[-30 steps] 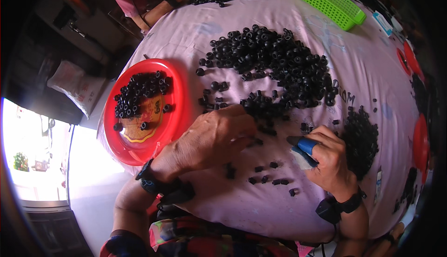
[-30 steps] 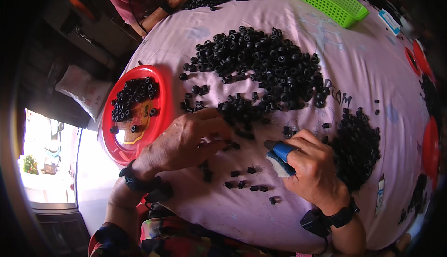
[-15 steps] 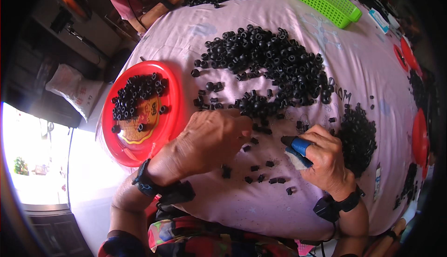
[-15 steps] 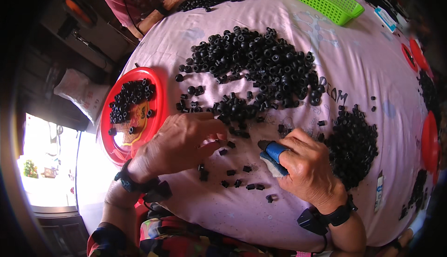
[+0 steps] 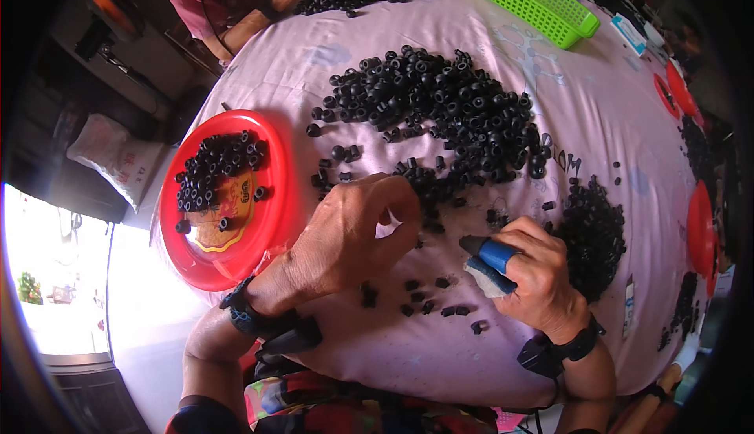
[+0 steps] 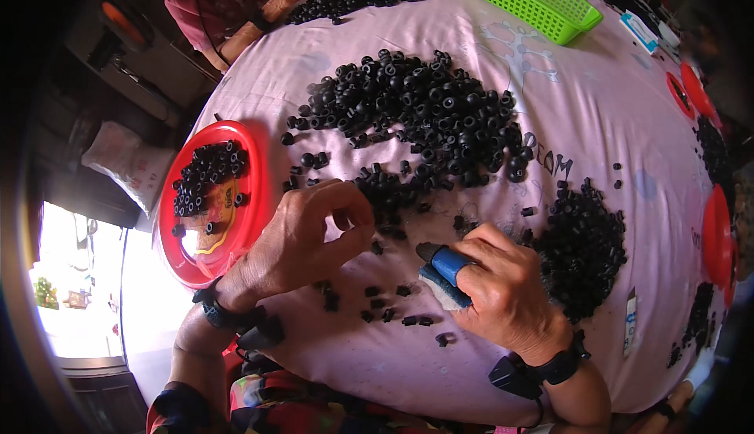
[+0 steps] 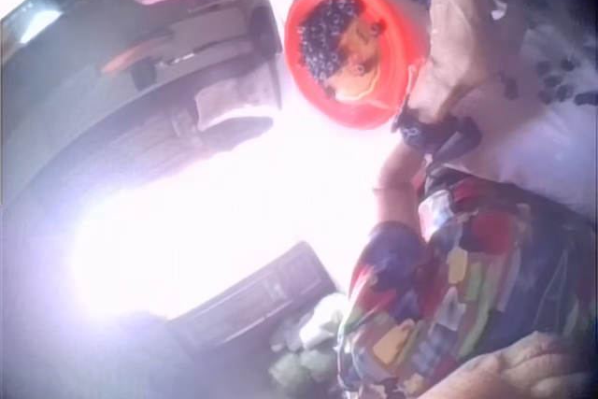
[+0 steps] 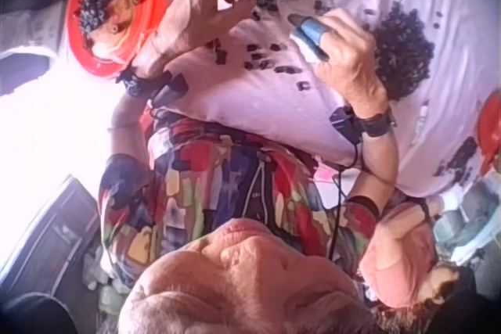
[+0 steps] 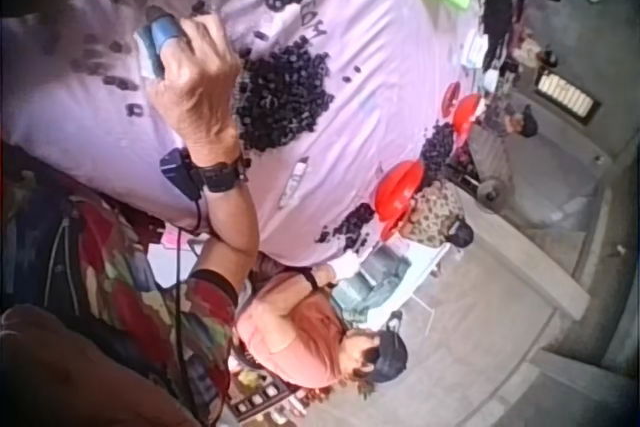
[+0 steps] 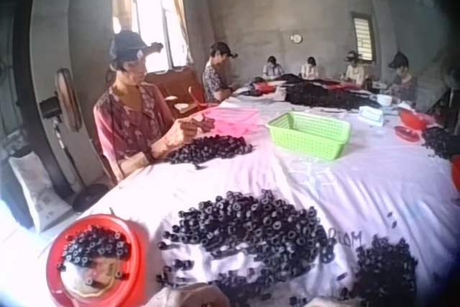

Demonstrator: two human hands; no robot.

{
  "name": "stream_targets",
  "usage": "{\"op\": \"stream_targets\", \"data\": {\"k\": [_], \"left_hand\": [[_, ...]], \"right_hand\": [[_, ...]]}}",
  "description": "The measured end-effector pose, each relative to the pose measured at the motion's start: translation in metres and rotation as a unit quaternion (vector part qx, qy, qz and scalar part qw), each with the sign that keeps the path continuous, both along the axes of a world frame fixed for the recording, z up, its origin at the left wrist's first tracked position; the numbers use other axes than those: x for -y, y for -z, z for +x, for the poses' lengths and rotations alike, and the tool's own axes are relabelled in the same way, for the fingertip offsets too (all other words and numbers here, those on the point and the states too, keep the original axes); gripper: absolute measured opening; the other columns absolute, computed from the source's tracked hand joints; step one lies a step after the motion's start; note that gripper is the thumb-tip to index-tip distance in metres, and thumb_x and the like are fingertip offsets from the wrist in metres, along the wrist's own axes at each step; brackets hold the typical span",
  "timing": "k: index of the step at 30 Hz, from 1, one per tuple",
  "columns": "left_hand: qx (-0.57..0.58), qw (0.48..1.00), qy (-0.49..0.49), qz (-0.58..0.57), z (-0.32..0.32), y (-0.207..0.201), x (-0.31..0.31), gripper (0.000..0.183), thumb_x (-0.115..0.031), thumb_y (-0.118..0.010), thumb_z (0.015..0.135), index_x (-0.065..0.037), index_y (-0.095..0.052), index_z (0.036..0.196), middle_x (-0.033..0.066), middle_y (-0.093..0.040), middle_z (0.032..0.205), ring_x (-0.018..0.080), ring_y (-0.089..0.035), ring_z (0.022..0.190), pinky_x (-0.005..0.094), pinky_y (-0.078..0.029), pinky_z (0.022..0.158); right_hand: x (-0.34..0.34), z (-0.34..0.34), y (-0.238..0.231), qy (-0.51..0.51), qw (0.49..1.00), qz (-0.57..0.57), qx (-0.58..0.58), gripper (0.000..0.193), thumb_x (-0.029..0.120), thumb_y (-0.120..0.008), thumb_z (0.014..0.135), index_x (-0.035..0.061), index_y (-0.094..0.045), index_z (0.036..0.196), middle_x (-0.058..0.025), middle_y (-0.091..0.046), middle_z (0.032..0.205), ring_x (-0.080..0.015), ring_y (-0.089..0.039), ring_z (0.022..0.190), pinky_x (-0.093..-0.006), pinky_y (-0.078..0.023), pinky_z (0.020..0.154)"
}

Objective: Manually process and sort small black plastic shoe eyelets or components at a table.

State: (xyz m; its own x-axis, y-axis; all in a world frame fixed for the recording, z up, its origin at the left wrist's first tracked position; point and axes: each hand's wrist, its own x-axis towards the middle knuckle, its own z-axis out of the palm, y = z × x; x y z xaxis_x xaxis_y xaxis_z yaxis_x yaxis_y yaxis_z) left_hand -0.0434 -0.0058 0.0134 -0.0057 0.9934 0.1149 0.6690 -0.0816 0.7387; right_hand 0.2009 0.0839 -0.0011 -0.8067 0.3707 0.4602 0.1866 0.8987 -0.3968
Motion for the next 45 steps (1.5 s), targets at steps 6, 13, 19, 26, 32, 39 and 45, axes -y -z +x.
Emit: {"op": "stream_targets", "data": {"k": [6,13,19,26,32,39,45], "left_hand": [[0.435,0.872,0.022,-0.222,0.023,-0.006,-0.007,0.022,-0.026,-0.066,0.096,-0.004,-0.066,0.101,0.0019,-0.068,0.089,0.0077,-0.062,0.077,0.0244,-0.047,0.064],[0.548,0.785,0.061,-0.281,0.039,0.017,-0.010,0.027,-0.031,-0.067,0.097,-0.005,-0.069,0.103,-0.0071,-0.059,0.079,0.0005,-0.048,0.068,0.0175,-0.039,0.058],[0.570,0.759,0.045,-0.312,0.040,0.013,-0.005,0.020,-0.027,-0.070,0.095,-0.007,-0.071,0.099,-0.0088,-0.059,0.078,-0.0013,-0.047,0.066,0.0161,-0.038,0.058],[0.592,0.752,0.037,-0.288,0.041,0.019,0.000,0.023,-0.027,-0.068,0.096,-0.005,-0.071,0.100,-0.0038,-0.065,0.084,0.0010,-0.055,0.072,0.0161,-0.046,0.065],[0.575,0.758,0.046,-0.304,0.040,0.016,0.003,0.029,-0.027,-0.061,0.100,-0.001,-0.065,0.114,0.0020,-0.068,0.089,0.0057,-0.063,0.081,0.0200,-0.052,0.067],[0.594,0.739,-0.011,-0.317,0.037,0.008,0.003,0.024,-0.020,-0.056,0.103,0.000,-0.055,0.116,0.0106,-0.069,0.100,0.0145,-0.069,0.085,0.0243,-0.053,0.064],[0.601,0.728,0.003,-0.330,0.037,0.011,0.003,0.028,-0.023,-0.059,0.101,0.001,-0.055,0.115,0.0081,-0.068,0.103,0.0106,-0.068,0.080,0.0207,-0.053,0.060]], "right_hand": [[-0.002,-0.004,-0.018,0.016,0.998,-0.007,-0.055,0.037,0.021,-0.082,0.073,-0.0020,-0.071,0.100,-0.0145,-0.070,0.106,-0.0321,-0.065,0.087,-0.0387,-0.056,0.074],[-0.004,-0.002,-0.011,-0.012,0.998,-0.036,-0.041,0.046,0.033,-0.075,0.076,-0.0022,-0.071,0.106,-0.0167,-0.068,0.117,-0.0323,-0.063,0.099,-0.0406,-0.054,0.083],[0.001,-0.008,-0.016,-0.017,0.993,-0.114,-0.033,0.038,0.014,-0.076,0.066,-0.0017,-0.072,0.101,-0.0170,-0.068,0.116,-0.0343,-0.064,0.095,-0.0410,-0.054,0.082],[0.001,-0.004,-0.007,-0.009,0.995,-0.089,-0.043,0.030,0.008,-0.077,0.064,-0.0016,-0.072,0.091,-0.0170,-0.070,0.111,-0.0340,-0.065,0.090,-0.0404,-0.055,0.078],[-0.001,-0.003,-0.010,-0.017,0.996,-0.085,-0.031,0.031,0.006,-0.076,0.064,-0.0015,-0.072,0.094,-0.0162,-0.070,0.109,-0.0330,-0.065,0.089,-0.0384,-0.056,0.074],[-0.003,-0.003,-0.007,-0.019,0.997,-0.071,-0.029,0.030,0.006,-0.072,0.066,-0.0021,-0.072,0.095,-0.0157,-0.071,0.107,-0.0327,-0.066,0.087,-0.0379,-0.056,0.072],[-0.003,0.003,-0.004,-0.037,0.997,-0.069,-0.011,0.027,0.009,-0.070,0.070,-0.0034,-0.071,0.094,-0.0177,-0.071,0.105,-0.0337,-0.066,0.085,-0.0386,-0.056,0.072]]}}
